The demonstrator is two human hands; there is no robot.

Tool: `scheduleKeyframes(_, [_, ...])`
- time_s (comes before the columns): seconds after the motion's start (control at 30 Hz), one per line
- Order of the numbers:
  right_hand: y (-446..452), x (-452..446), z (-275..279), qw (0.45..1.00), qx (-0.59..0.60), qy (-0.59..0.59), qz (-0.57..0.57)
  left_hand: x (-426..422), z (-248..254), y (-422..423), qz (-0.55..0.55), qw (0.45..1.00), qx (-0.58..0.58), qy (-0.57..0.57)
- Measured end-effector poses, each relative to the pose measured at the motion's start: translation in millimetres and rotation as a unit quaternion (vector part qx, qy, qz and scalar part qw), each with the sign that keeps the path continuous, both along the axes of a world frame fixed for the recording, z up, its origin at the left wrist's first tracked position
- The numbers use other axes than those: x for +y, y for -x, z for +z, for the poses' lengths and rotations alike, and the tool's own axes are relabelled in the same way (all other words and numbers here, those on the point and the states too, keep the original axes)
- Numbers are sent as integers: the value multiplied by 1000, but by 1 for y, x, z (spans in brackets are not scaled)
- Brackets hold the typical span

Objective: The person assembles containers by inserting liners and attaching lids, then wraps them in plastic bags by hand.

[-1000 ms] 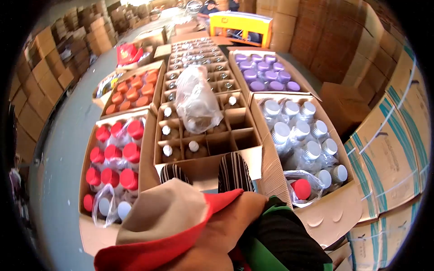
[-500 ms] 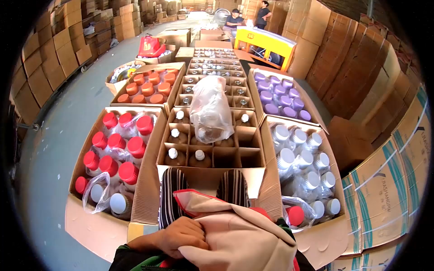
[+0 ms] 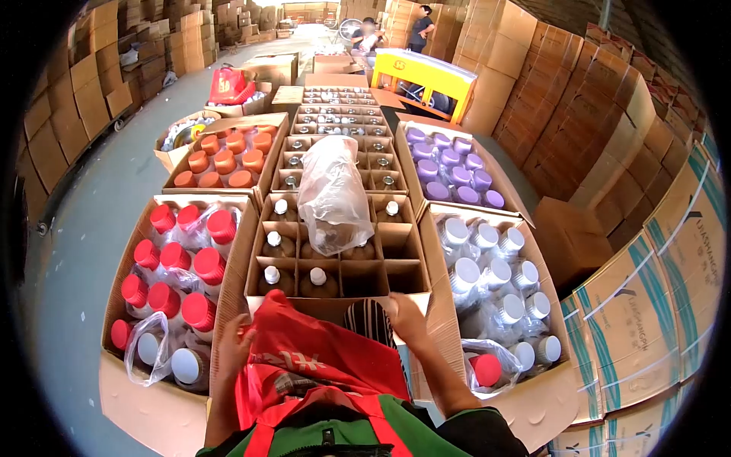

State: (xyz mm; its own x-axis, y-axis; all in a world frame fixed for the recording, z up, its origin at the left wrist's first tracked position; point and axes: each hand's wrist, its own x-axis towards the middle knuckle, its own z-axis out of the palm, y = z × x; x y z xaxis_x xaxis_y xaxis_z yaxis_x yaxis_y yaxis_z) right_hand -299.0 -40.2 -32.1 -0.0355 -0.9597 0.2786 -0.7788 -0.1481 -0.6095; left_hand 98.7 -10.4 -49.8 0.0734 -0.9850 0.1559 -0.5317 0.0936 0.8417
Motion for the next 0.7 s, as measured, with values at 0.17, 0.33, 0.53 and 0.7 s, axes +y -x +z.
scheduleKeyframes(0.17, [-53, 64, -32, 999, 51, 1, -4, 1, -24, 53, -6, 990, -141, 7])
scheduleKeyframes(0.33, [-79, 81, -14, 886, 356, -145, 259, -4, -25, 59, 4, 989, -140, 43])
scheduleKeyframes(0.53, [-89, 68, -39, 867, 42, -359, 342, 2, -26, 51, 19, 990, -131, 39])
scheduleKeyframes(0.7, [-85, 36, -29, 868, -266, -331, 258, -1, -34, 31, 58, 997, -46, 24])
